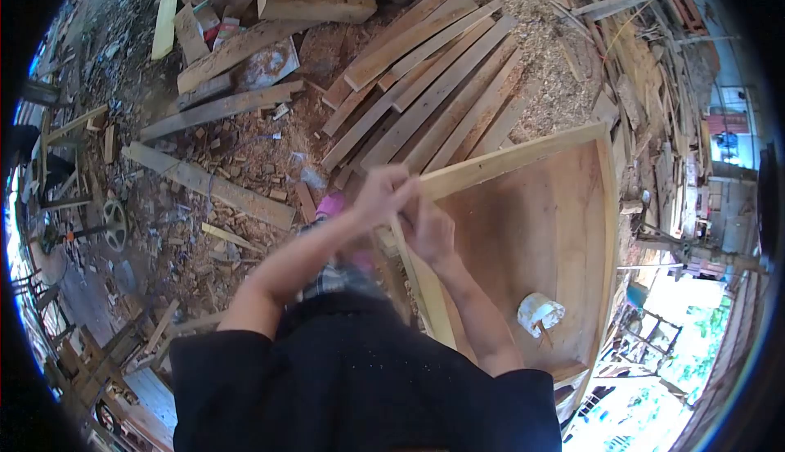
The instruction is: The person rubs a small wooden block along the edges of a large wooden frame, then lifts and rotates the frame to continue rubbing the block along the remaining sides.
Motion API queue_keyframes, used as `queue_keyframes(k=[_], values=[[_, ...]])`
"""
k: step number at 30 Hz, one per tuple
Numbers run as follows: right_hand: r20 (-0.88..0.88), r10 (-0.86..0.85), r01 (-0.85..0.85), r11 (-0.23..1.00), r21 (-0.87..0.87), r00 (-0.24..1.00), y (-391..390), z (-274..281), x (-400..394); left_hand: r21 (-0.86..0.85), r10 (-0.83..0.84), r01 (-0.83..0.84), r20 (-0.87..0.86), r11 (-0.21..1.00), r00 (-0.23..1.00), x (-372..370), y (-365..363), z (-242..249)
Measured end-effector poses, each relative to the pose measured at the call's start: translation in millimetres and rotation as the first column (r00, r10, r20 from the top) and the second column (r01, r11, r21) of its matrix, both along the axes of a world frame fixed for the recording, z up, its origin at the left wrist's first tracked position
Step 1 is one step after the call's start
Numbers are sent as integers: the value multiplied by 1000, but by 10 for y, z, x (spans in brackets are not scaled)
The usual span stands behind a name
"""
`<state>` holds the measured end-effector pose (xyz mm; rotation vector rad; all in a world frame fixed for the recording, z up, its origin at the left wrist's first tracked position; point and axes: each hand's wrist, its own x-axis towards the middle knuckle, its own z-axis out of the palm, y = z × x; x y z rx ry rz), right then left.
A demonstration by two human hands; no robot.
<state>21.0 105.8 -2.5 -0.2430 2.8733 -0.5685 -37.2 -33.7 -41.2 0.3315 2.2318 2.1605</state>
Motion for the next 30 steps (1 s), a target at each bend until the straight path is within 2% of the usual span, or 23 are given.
queue_keyframes(k=[1,2,4,5,7,8,10,13,15,16,18,20,22,23,25,28,30], values=[[-19,-6,7,999,37,1000,-61,3,-141,44,-1,-4,111,999,994,-137,-42,-32],[-13,-7,8,999,31,1000,-78,41,-235,38,-1,-3,117,999,993,-199,-69,-10],[169,-21,16,999,28,985,-102,129,-351,4,-9,8,215,1000,977,-283,-110,97],[161,-34,30,999,26,986,-46,131,-263,1,-22,22,207,1000,978,-205,-56,93],[-37,5,-9,995,-97,999,168,79,33,45,-43,38,114,998,993,81,119,61],[-46,4,-8,996,-88,999,255,32,183,54,-46,40,105,998,993,202,167,99],[-47,33,-36,997,-68,998,360,-8,367,-82,-27,25,-23,996,999,379,229,135],[-130,61,-74,993,-97,990,107,11,54,-63,59,-57,40,996,997,140,55,-22],[72,82,-83,997,6,994,-119,68,-365,-27,174,-172,52,985,983,-191,-111,42],[69,82,-82,997,-4,994,-129,34,-419,-37,173,-172,48,984,984,-235,-144,44],[-60,100,-106,990,-97,993,-131,-43,-492,-127,248,-239,61,963,967,-325,-187,97],[-143,69,-80,994,-71,987,38,-99,-208,-91,188,-182,66,979,980,-95,-1,40],[-142,42,-65,985,-158,989,250,21,185,12,129,-131,117,991,985,310,233,86],[-140,60,-80,986,-145,988,279,36,285,22,78,-79,53,997,996,444,285,130],[-28,3,-5,999,-51,1000,293,67,398,-81,82,-84,-30,993,996,459,256,82],[-138,30,-42,995,-89,990,74,-24,6,-110,122,-121,4,987,992,76,55,-2],[-72,87,-90,995,-42,994,-59,-31,-383,-32,213,-211,103,977,972,-219,-70,-16]])
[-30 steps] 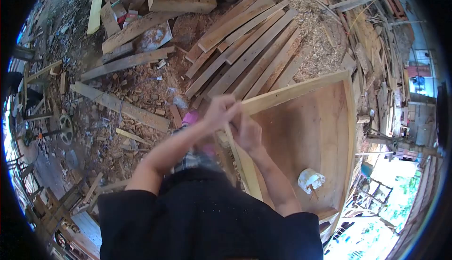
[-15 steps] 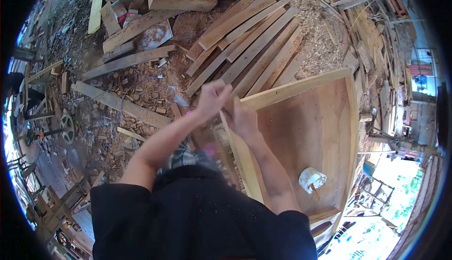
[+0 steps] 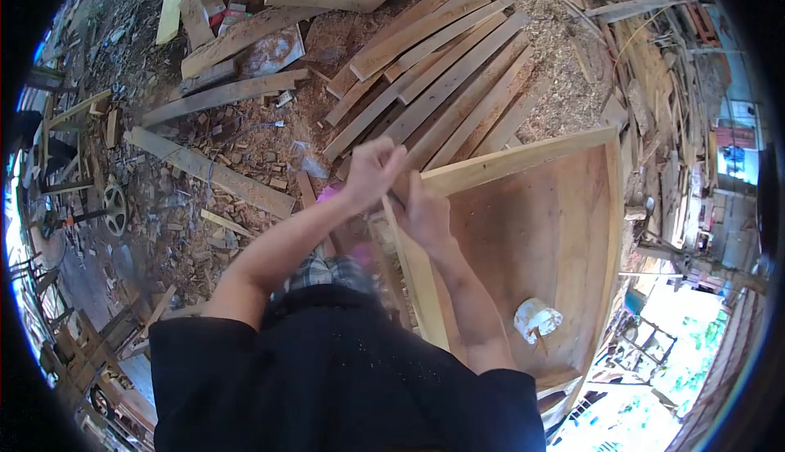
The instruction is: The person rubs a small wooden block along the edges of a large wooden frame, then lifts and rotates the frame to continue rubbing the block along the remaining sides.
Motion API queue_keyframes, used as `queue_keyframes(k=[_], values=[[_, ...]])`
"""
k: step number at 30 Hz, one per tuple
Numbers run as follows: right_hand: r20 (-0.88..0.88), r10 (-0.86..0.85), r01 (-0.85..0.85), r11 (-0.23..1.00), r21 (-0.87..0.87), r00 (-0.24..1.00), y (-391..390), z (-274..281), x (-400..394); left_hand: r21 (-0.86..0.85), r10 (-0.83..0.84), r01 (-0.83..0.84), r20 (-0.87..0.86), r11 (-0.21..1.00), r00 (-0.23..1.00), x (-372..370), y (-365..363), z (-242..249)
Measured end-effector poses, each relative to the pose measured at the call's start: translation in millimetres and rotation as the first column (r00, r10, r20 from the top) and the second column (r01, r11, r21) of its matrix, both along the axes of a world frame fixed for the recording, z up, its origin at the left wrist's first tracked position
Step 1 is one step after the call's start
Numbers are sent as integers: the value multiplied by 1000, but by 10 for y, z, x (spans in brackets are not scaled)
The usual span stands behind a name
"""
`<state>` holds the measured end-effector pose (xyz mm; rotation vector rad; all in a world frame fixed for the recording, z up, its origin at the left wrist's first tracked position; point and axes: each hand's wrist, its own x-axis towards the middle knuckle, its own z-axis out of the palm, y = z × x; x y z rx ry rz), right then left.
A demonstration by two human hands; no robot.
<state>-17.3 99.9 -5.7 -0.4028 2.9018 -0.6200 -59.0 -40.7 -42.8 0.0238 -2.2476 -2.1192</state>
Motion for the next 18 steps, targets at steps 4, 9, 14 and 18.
queue_keyframes(k=[4,9,14,18], values=[[56,20,-21,999,30,998,158,20,160,-78,59,-57,14,995,998,167,168,91],[-3,10,-10,1000,-20,1000,418,7,555,-10,-36,36,-94,999,995,532,369,16],[-43,42,-41,999,22,998,34,-46,-2,47,49,-53,83,997,995,9,-12,3],[21,17,-16,999,-51,1000,197,-17,173,-107,57,-52,39,993,998,216,166,51]])
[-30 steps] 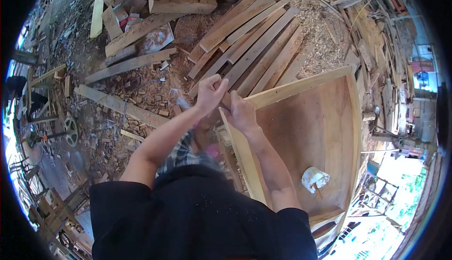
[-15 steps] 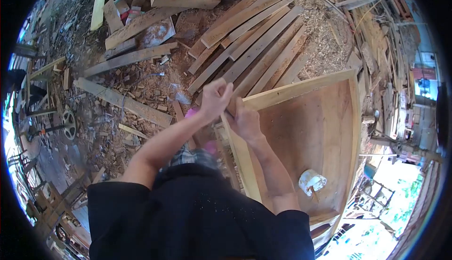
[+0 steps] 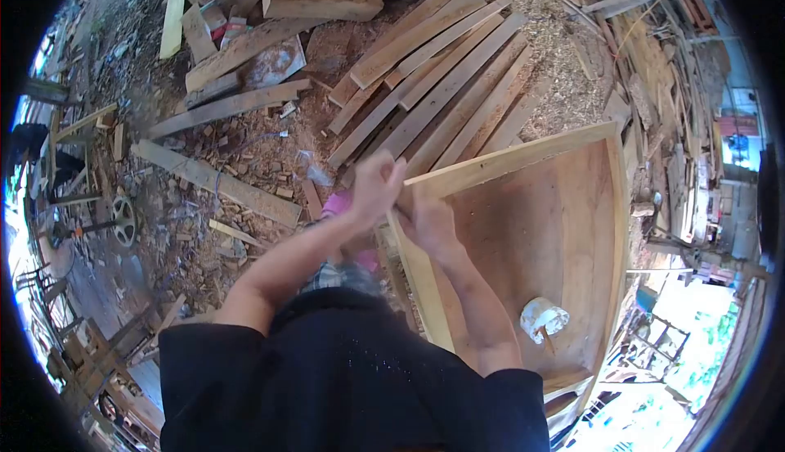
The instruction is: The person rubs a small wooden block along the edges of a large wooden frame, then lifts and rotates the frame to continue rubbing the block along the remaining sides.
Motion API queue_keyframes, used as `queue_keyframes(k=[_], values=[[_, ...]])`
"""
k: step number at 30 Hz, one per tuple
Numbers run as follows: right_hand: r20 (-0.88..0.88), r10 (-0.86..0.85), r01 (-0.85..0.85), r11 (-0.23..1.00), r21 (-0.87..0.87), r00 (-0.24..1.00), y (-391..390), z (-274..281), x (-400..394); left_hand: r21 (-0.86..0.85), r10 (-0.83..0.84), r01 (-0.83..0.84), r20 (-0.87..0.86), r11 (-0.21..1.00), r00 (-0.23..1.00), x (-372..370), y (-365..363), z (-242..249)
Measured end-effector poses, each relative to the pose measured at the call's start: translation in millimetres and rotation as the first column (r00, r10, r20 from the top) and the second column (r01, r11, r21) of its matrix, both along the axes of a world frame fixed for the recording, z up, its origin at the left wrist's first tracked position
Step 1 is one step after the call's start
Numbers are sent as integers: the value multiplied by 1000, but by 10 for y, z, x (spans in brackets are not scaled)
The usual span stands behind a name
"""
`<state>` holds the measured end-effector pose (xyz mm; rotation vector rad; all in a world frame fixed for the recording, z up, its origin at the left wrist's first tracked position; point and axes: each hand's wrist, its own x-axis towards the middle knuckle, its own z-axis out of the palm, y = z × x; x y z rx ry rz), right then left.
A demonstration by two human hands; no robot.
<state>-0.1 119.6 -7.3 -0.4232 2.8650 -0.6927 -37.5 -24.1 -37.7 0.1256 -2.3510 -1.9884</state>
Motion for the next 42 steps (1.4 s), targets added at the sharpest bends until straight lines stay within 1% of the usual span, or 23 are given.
queue_keyframes(k=[3,5,7,10,12,13,15,18,20,22,25,26,27,28,29,31,33,34,36,37,39,40,42], values=[[-43,-13,14,1000,2,999,304,22,541,80,-52,57,-60,995,997,368,226,-44],[-35,-15,17,999,40,999,233,73,456,28,-188,192,-113,981,976,443,198,-1],[-10,-38,39,997,60,999,90,10,413,77,-145,157,-137,985,980,170,80,26],[-25,-51,54,991,122,998,-122,-62,-28,-5,-86,86,-46,996,995,-130,-90,2],[131,-31,15,993,120,991,-158,122,-142,0,32,-32,-58,1000,998,-187,-89,77],[121,-47,33,993,116,992,-47,135,-2,-4,14,-15,-67,1000,998,-61,7,78],[-67,-11,8,999,-52,998,258,115,403,27,-110,116,-174,993,979,310,269,19],[-50,-31,30,999,-12,998,318,18,527,52,-196,202,-114,978,974,414,239,64],[-45,-25,24,1000,-11,999,96,-12,278,-84,-155,145,-124,986,980,156,45,-48],[-64,-31,29,999,-29,997,-98,-52,-61,11,-4,6,-99,1000,995,-103,-149,114],[-16,48,-47,999,18,999,-188,-9,-255,-100,55,-66,-108,993,993,-214,-217,140],[11,24,-24,1000,12,1000,-96,16,-144,-113,43,-67,-207,991,977,-146,-111,164],[38,4,-4,1000,14,999,13,34,-25,-96,-10,-6,-165,995,986,-32,11,100],[-15,0,-1,999,-34,1000,169,19,166,-69,-58,50,-119,996,991,121,133,19],[-68,3,-9,997,-78,998,288,16,334,-61,-103,93,-183,994,978,309,234,57],[-15,3,-3,1000,14,1000,329,70,525,-37,-117,111,-239,993,964,370,283,99],[54,-12,8,997,83,998,246,68,501,-119,-198,168,-316,979,928,307,126,69],[52,-9,4,995,97,999,112,64,333,-130,-200,166,-328,978,923,168,11,17],[15,25,-26,996,80,1000,-158,62,-67,-89,-67,51,-181,995,981,-96,-188,96],[-19,53,-52,997,56,998,-240,71,-213,-101,-75,57,-181,993,981,-186,-240,82],[-6,41,-41,999,22,999,-233,74,-234,-159,18,-53,-212,986,977,-315,-304,93],[11,35,-35,999,5,999,-203,91,-248,-138,16,-55,-268,989,963,-271,-218,76],[-18,24,-24,1000,3,1000,78,61,63,-144,-74,39,-247,989,966,-19,10,66]])
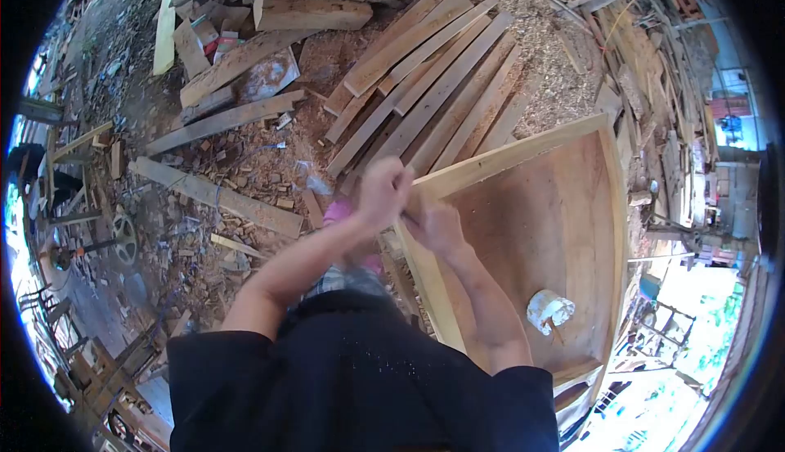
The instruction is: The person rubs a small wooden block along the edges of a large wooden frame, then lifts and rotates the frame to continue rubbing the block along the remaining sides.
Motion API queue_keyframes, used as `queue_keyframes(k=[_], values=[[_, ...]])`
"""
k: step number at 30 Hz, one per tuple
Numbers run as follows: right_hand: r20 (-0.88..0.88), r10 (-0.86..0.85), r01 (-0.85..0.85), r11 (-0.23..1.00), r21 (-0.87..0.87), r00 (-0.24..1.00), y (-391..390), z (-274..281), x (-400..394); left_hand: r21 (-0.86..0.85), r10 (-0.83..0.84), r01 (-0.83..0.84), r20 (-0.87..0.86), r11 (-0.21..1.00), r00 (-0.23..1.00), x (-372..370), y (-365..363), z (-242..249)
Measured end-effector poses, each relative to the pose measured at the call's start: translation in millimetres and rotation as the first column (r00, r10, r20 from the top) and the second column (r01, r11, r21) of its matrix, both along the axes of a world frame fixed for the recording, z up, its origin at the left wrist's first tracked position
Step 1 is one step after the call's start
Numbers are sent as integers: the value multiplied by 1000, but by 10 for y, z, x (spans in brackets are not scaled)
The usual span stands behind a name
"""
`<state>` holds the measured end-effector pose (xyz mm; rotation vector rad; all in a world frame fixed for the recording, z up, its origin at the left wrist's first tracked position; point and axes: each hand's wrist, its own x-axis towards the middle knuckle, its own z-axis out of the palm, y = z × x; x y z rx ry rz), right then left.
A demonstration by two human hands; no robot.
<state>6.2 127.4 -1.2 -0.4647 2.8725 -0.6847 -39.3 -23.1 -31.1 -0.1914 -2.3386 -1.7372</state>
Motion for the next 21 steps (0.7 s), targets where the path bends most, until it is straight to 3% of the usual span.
queue_keyframes(k=[2,4,6,7,9,10,12,14,17,19,21], values=[[-14,12,-12,1000,9,1000,149,-14,340,30,-115,119,-109,992,987,323,170,45],[53,-59,57,997,54,997,180,32,512,35,-131,135,-105,990,986,329,143,26],[18,-37,37,999,34,999,64,-19,320,31,-147,154,-172,988,974,248,24,10],[-29,-27,27,1000,5,999,-61,-9,180,-8,-155,155,-103,988,982,122,-108,5],[56,-41,38,998,52,998,-318,56,-196,5,-50,50,23,999,998,-174,-303,16],[0,0,0,999,36,1000,-389,5,-377,-6,11,-11,55,1000,998,-306,-376,20],[-74,23,-22,1000,13,997,-446,26,-575,-63,58,-58,-9,996,998,-495,-460,89],[-28,2,0,998,68,1000,-463,170,-646,-106,104,-112,-80,988,991,-530,-450,246],[10,-59,59,998,21,998,-198,320,-331,-104,-40,34,-52,994,998,-356,-275,435],[-28,-88,88,996,-4,996,-30,269,12,-219,-271,240,-124,946,955,-100,-109,489],[-45,-103,98,991,-89,994,89,258,346,-303,-369,322,-110,897,923,242,38,520]])
